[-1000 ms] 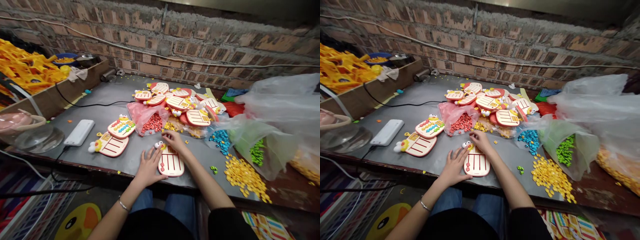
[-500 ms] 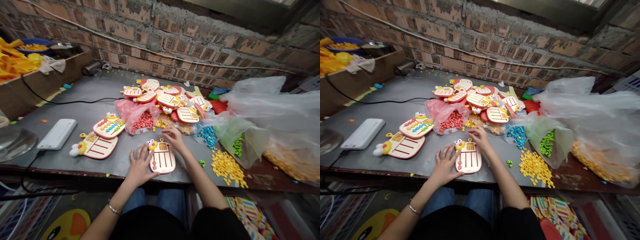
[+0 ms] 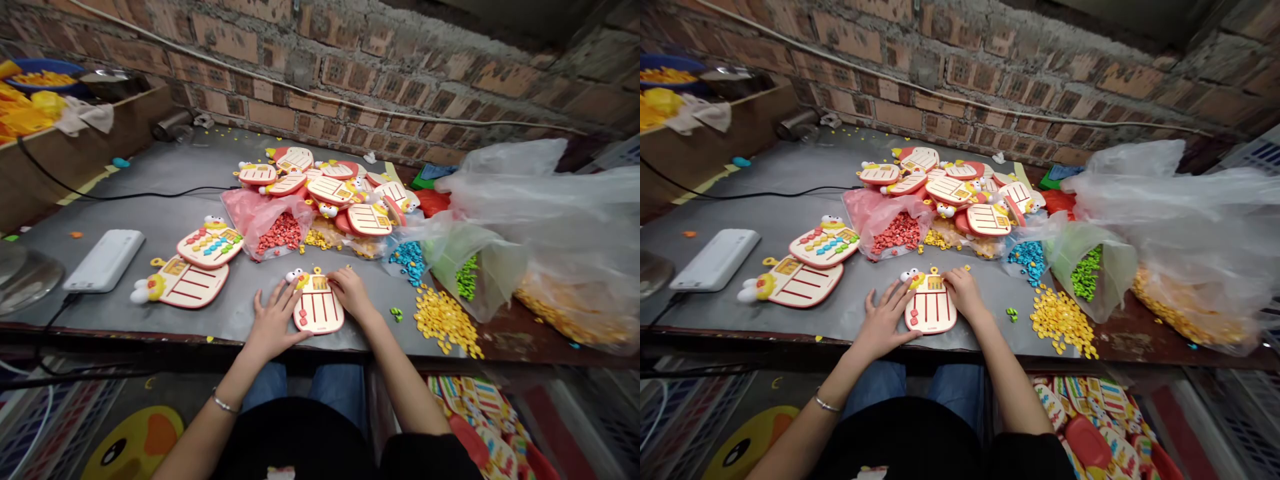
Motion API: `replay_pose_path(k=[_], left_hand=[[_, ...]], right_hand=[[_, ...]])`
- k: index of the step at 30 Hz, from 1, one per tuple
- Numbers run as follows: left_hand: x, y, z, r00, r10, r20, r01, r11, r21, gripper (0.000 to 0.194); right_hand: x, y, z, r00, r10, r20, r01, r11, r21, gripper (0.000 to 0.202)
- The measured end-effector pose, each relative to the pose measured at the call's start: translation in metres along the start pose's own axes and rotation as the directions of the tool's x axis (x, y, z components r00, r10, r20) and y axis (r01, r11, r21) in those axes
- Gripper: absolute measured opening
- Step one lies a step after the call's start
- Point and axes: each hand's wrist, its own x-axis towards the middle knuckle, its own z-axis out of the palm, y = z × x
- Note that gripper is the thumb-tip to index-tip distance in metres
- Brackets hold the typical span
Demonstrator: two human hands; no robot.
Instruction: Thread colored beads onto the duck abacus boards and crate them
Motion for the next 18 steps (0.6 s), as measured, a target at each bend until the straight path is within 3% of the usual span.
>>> replay_pose_path(k=[6,12,15,18], left_hand=[[0.000,-0.002,0.002,1.000,0.005,0.000,-0.005,0.999,-0.049,0.088],[-0.001,-0.004,0.002,1.000,0.017,-0.001,-0.017,0.996,-0.087,0.095],[-0.002,-0.005,0.002,0.998,0.054,0.017,-0.052,0.993,-0.107,0.100],[-0.002,-0.005,0.002,0.997,0.076,0.017,-0.074,0.991,-0.114,0.102]], right_hand=[[-0.018,-0.007,-0.001,0.993,0.104,0.064,-0.119,0.945,0.306,0.016],[0.008,-0.038,0.019,0.989,0.034,0.145,-0.092,0.905,0.415,0.021],[0.023,-0.038,0.013,0.943,0.007,0.332,-0.181,0.848,0.497,0.028],[0.038,-0.030,0.003,0.857,-0.061,0.512,-0.267,0.797,0.542,0.038]])
